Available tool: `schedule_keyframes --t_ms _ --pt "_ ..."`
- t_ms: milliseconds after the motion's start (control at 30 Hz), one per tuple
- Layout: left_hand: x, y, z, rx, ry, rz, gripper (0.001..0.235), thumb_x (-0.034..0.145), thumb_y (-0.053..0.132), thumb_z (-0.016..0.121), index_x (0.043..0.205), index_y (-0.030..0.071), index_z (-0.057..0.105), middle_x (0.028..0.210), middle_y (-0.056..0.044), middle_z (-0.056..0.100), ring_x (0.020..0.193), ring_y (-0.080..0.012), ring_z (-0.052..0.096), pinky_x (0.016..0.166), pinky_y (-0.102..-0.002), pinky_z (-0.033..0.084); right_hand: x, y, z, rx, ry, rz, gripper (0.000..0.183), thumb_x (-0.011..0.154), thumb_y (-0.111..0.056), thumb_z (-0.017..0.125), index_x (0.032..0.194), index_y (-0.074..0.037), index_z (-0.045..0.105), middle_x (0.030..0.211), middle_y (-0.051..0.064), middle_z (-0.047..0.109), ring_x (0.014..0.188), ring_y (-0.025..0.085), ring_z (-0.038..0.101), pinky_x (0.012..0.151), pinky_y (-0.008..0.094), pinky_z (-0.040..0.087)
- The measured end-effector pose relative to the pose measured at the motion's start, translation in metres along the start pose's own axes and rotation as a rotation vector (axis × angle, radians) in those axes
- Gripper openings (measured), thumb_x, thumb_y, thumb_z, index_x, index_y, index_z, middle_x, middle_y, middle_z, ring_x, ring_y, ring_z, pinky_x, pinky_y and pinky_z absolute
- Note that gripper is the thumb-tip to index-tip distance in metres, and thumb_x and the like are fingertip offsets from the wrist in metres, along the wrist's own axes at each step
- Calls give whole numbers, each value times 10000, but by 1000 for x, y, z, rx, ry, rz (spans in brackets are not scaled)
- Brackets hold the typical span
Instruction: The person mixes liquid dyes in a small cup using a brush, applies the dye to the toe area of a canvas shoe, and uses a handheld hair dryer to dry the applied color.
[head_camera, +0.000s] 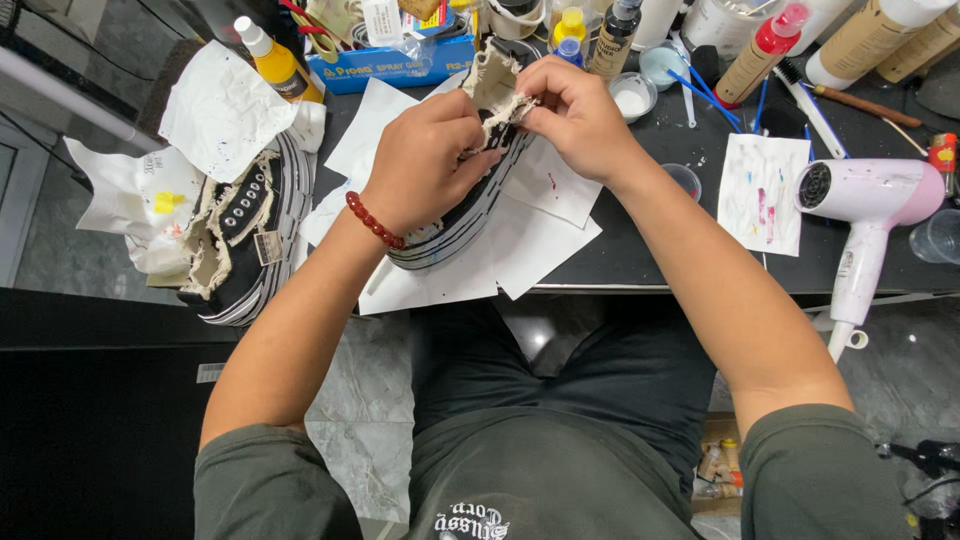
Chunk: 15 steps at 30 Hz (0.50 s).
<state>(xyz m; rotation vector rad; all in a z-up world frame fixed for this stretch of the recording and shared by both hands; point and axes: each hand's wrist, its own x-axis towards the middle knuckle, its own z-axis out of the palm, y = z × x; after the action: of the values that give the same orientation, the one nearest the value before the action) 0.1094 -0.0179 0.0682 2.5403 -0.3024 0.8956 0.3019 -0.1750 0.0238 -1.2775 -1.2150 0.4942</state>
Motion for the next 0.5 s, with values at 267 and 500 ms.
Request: schedule_keyframes --t_ms 267,500 --pt "3 -24 -13 -41 -73 91 239 856 133 866 841 64 637 952 -46 605 960 -258 583 845 -410 397 3 4 5 -46 20 -68 80 977 95 605 1048 58 607 1148 56 585 983 125 659 866 276 582" --pt "27 -42 -67 -65 -20 134 282 961 106 890 935 16 625 997 -63 628 947 -252 605 838 -372 453 24 -58 11 -124 159 -168 38 1087 81 635 1115 61 650 1061 55 709 948 136 734 875 280 633"
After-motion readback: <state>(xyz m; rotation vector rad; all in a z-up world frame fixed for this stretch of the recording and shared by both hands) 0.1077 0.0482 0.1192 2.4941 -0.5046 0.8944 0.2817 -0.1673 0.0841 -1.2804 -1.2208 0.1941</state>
